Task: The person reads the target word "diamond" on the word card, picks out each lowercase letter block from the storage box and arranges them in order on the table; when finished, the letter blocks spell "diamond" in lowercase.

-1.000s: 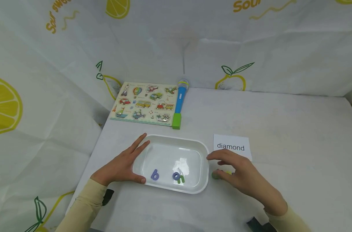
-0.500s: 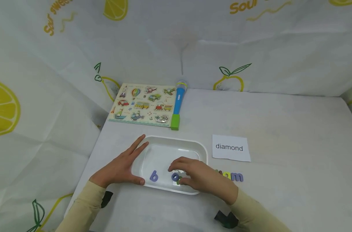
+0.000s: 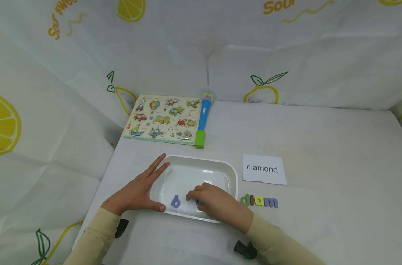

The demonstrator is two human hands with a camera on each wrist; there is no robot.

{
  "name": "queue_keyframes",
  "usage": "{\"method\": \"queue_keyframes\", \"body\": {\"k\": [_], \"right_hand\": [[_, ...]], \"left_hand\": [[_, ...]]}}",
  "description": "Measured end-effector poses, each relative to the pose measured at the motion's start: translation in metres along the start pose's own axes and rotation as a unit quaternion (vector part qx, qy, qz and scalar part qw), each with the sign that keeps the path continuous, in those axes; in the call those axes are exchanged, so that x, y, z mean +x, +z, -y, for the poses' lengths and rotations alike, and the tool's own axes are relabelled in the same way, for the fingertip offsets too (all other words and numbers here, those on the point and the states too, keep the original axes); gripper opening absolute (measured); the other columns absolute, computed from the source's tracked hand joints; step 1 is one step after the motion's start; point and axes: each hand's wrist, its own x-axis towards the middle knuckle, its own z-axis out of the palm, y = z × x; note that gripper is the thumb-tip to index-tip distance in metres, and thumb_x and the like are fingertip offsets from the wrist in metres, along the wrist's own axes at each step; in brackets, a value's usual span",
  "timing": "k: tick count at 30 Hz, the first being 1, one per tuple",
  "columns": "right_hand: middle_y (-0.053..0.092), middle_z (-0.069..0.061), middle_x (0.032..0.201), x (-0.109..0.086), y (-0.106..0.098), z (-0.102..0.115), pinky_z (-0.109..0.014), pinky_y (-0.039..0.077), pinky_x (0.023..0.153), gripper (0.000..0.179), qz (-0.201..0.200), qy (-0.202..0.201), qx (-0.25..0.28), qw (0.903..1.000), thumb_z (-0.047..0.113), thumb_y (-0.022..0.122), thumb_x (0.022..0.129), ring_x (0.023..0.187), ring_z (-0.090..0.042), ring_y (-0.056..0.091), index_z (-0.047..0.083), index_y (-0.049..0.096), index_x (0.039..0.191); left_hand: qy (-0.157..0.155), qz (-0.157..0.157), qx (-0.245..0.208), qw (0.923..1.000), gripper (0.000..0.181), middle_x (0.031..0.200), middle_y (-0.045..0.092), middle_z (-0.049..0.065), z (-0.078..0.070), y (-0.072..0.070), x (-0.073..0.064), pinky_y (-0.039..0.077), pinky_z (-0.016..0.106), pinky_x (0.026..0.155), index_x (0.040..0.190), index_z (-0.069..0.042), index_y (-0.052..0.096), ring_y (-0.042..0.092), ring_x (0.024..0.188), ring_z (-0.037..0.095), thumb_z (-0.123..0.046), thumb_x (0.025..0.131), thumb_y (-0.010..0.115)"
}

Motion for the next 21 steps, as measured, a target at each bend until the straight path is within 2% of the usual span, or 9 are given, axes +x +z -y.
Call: {"method": "queue_keyframes", "body": {"k": [6, 10, 16, 21], "right_hand": [[0.072, 0.002, 0.105, 0.001, 0.000, 0.000, -0.031, 0.053, 0.090, 0.034, -0.013, -0.006, 0.009, 0.9999, 0.000, 0.078, 0.085, 0.100, -0.015, 0.063, 0.015, 0.075, 0.116], [0.072, 0.001, 0.106, -0.008, -0.010, 0.001, -0.030, 0.054, 0.089, 0.031, -0.044, -0.033, 0.040, 0.9977, 0.002, 0.078, 0.087, 0.099, -0.013, 0.063, 0.013, 0.075, 0.116], [0.071, 0.004, 0.108, -0.041, -0.043, -0.013, -0.026, 0.056, 0.082, 0.034, -0.144, -0.100, 0.077, 0.9815, 0.001, 0.082, 0.083, 0.095, -0.010, 0.064, 0.011, 0.073, 0.114], [0.070, 0.006, 0.108, -0.083, -0.071, -0.036, -0.021, 0.056, 0.078, 0.046, -0.241, -0.112, 0.080, 0.9606, -0.007, 0.085, 0.074, 0.088, -0.009, 0.068, 0.013, 0.071, 0.114]], "left_hand": [[-0.001, -0.001, 0.000, 1.0000, 0.131, 0.169, -0.007, -0.011, -0.001, -0.001, 0.000, 0.042, 0.056, 0.106, 0.164, -0.023, 0.021, 0.030, 0.148, 0.034, -0.066, 0.060, 0.089], [-0.001, -0.002, -0.002, 1.0000, 0.130, 0.169, -0.007, -0.012, -0.001, -0.001, 0.000, 0.043, 0.056, 0.106, 0.164, -0.023, 0.022, 0.031, 0.147, 0.034, -0.065, 0.061, 0.089], [0.000, -0.001, -0.006, 1.0000, 0.130, 0.169, -0.006, -0.012, -0.001, -0.001, 0.000, 0.043, 0.056, 0.106, 0.163, -0.023, 0.022, 0.031, 0.147, 0.033, -0.069, 0.061, 0.087], [0.000, -0.003, -0.008, 1.0000, 0.130, 0.169, -0.006, -0.012, -0.001, -0.001, 0.000, 0.042, 0.056, 0.106, 0.163, -0.023, 0.022, 0.031, 0.147, 0.033, -0.068, 0.061, 0.088]]}}
